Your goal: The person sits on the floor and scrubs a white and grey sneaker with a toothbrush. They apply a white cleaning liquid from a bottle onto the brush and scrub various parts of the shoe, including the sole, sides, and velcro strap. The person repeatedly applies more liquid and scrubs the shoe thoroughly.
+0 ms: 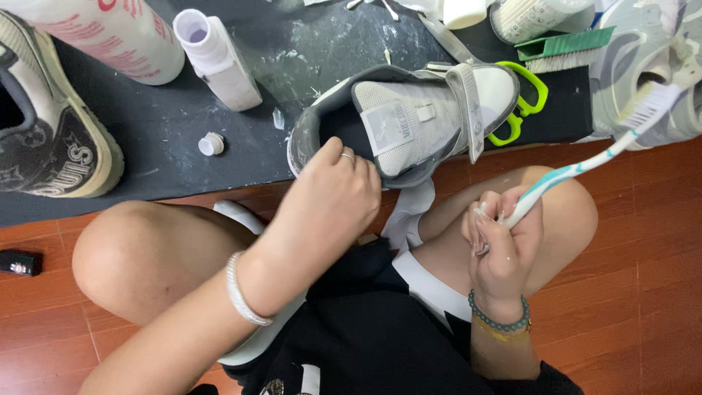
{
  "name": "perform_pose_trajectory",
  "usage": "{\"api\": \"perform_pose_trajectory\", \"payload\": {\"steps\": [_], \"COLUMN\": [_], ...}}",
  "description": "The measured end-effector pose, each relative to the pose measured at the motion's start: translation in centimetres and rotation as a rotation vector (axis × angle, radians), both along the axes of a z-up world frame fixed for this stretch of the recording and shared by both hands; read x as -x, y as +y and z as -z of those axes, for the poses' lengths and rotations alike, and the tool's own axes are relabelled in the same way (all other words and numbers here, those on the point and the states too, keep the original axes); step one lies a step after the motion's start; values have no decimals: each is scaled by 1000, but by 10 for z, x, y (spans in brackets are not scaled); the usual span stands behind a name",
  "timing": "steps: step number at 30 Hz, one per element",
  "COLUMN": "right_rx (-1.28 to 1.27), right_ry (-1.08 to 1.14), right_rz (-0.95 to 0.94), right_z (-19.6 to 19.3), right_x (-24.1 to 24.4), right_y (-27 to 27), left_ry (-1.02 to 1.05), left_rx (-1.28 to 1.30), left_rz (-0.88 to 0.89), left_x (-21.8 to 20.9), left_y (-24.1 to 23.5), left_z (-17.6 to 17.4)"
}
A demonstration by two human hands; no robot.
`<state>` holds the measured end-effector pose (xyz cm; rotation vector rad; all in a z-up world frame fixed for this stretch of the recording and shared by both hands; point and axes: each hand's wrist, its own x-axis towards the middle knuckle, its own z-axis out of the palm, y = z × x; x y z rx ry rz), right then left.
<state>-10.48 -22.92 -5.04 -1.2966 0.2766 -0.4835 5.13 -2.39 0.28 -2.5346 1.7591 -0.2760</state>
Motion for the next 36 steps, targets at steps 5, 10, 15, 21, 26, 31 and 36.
{"api": "perform_pose_trajectory", "payload": {"steps": [5,10,15,21,26,31,36], "right_rx": [-13,16,29,653,914,1110,1220], "right_ry": [-9,-9,47,445,475,561,489], "right_rz": [-44,-48,-101,-105,-109,-109,-105], "right_z": [-2,1,21,6,-16,-9,5], "right_x": [2,14,15,-11,-34,-40,-21], "right_y": [9,4,3,17,32,33,40], "left_ry": [30,283,527,723,814,773,850], "left_rx": [136,565,718,759,800,850,931], "left_rz": [18,-170,-421,-603,-634,-593,-583], "left_x": [-5,-9,-8,5,20,24,19], "left_y": [1,13,17,22,25,23,26], "left_z": [7,2,-3,9,29,40,43]}}
